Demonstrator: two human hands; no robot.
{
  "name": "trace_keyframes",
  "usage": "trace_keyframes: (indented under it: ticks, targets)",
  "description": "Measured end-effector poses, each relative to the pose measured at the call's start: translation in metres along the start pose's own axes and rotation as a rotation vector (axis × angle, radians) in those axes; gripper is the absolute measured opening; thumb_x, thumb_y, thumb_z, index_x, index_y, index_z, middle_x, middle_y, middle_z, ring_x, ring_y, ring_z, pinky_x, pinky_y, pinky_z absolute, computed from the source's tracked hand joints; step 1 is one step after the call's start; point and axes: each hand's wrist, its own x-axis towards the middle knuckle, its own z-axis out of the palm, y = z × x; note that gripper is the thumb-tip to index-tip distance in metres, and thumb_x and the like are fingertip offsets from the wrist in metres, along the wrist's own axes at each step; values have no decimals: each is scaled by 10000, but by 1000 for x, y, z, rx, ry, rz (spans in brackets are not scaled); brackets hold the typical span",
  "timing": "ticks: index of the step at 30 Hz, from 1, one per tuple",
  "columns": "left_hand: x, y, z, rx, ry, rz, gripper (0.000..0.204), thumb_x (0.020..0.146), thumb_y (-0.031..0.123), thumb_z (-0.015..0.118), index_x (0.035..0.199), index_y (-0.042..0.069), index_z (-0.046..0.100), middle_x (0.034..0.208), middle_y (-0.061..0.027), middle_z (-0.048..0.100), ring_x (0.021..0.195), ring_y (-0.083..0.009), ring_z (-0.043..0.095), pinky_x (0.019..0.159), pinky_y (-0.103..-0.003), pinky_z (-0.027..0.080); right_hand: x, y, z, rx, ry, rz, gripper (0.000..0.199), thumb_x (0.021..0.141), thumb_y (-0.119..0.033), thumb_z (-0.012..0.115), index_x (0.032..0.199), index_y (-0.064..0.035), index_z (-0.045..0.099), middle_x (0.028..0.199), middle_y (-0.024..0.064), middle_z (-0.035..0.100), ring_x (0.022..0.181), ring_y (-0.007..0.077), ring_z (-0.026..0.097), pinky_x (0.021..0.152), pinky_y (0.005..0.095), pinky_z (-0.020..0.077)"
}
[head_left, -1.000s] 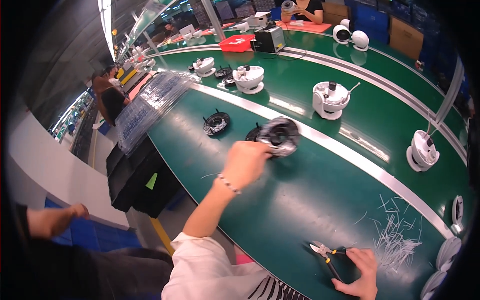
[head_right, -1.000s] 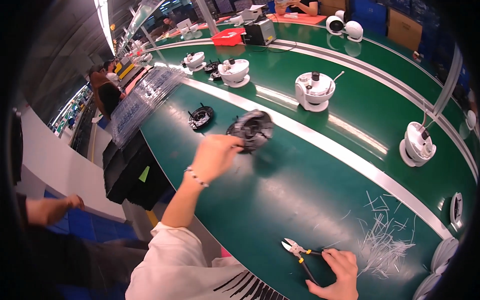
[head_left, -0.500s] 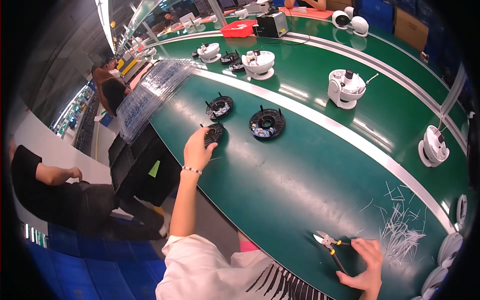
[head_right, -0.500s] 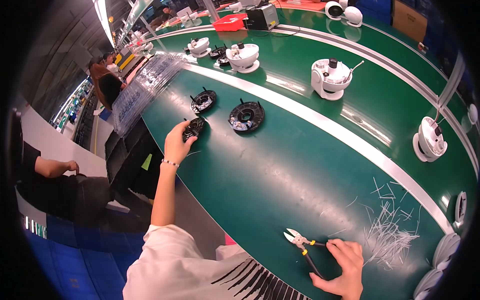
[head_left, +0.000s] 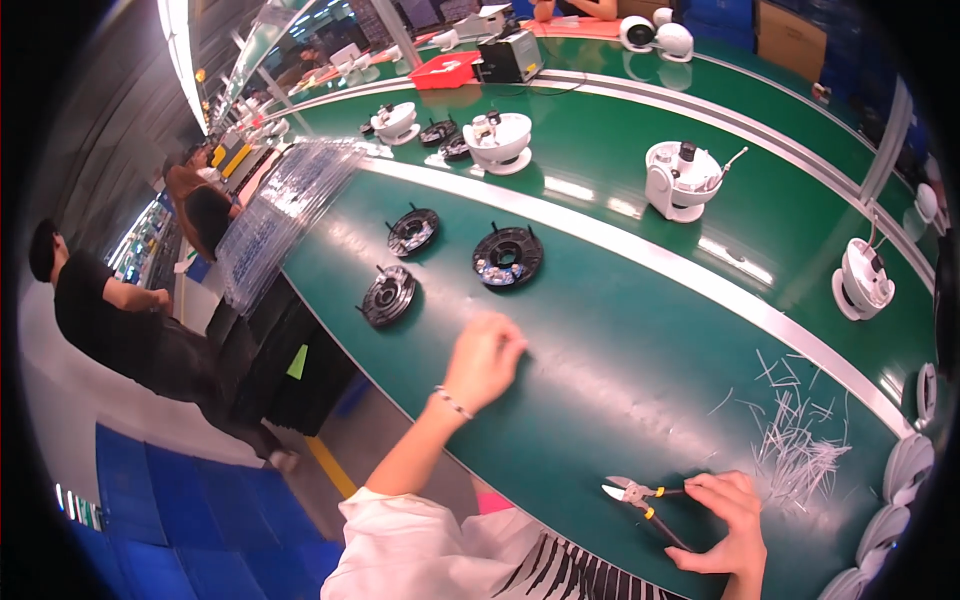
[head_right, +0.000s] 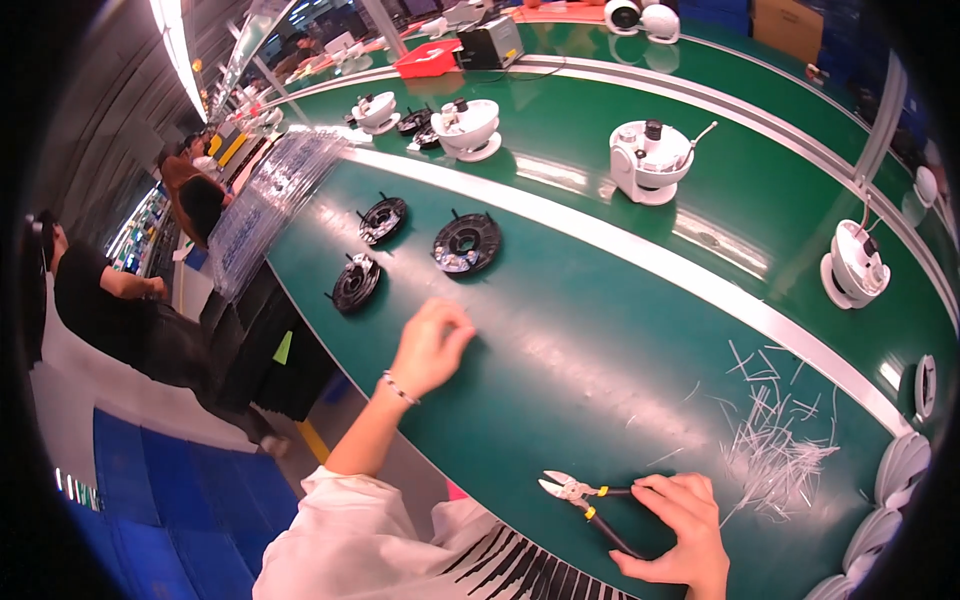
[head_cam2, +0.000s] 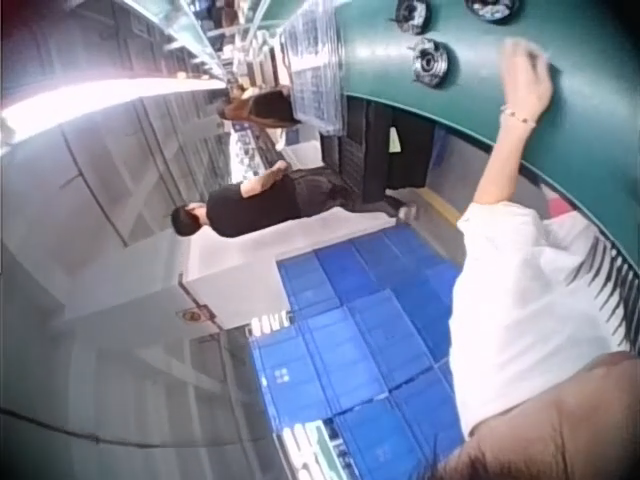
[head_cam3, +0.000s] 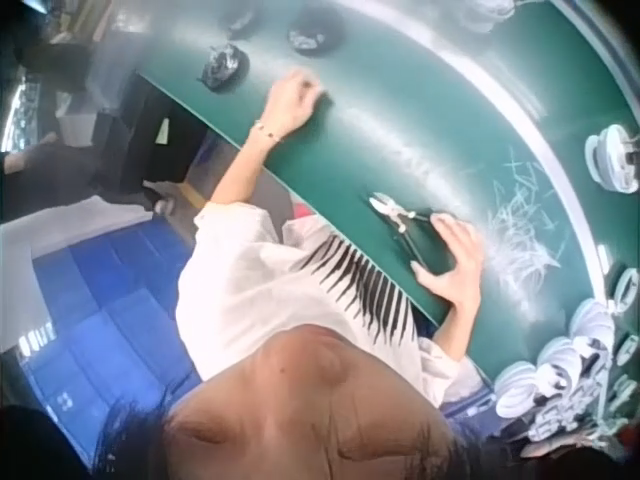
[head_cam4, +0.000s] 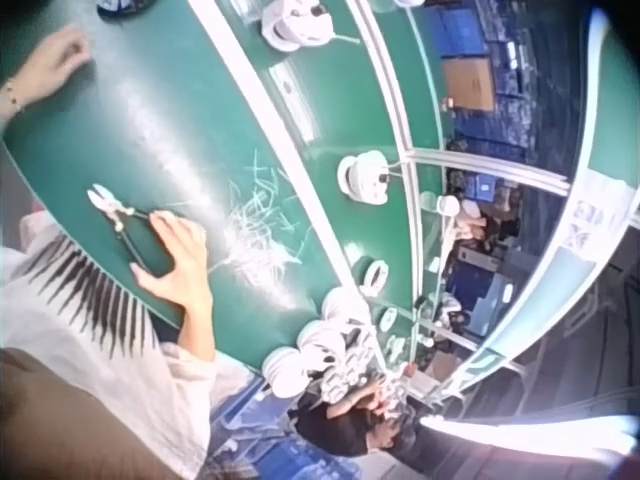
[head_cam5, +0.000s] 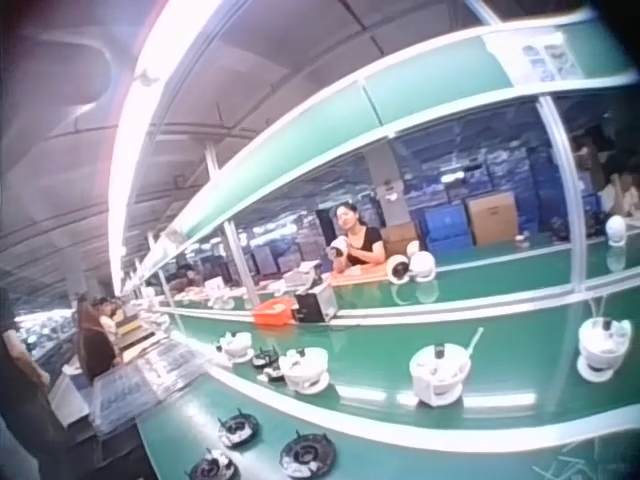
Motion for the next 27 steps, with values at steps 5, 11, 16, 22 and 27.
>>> trace_keyframes:
  ticks: [5,11,16,22,27]
  targets:
    - [45,90,70,-438,-297,414,119,759,56,537,872,19,533,865,-131,554,809,-286,547,705,-339,449,-1,-1,1,131,-29,-21,539,421,-237,745,888,-11,597,890,106,593,744,238,532,726,322,400]
    - [132,100,127,-842,-754,-275,500,836,365,465,1166,-1,383,1087,-145,507,854,-225,562,652,-356,475,-8,3,-12,219,41,-18,556,446,-196,751,944,-15,583,907,116,599,759,242,559,721,297,429]
    - [214,89,176,-1505,-381,-825,709,803,444,471,1246,-23,173,1167,-198,371,1003,-290,480,772,-391,445,-22,32,0,1104,136,131,607,575,-84,716,1113,45,467,1087,162,509,917,192,521,786,312,425]
    - [227,140,225,-1630,-235,-896,646,772,379,569,1231,64,243,1183,-207,310,986,-330,468,764,-398,447,-21,36,-11,1417,258,272,774,657,-406,595,1216,45,307,1098,243,452,927,256,510,776,366,431]
    - [257,135,238,-1875,-36,-994,378,837,202,373,1134,-31,357,1087,-219,431,928,-351,488,768,-419,460,-17,37,0,1535,168,254,769,681,-391,580,1240,36,271,1133,238,435,935,258,509,783,379,428]
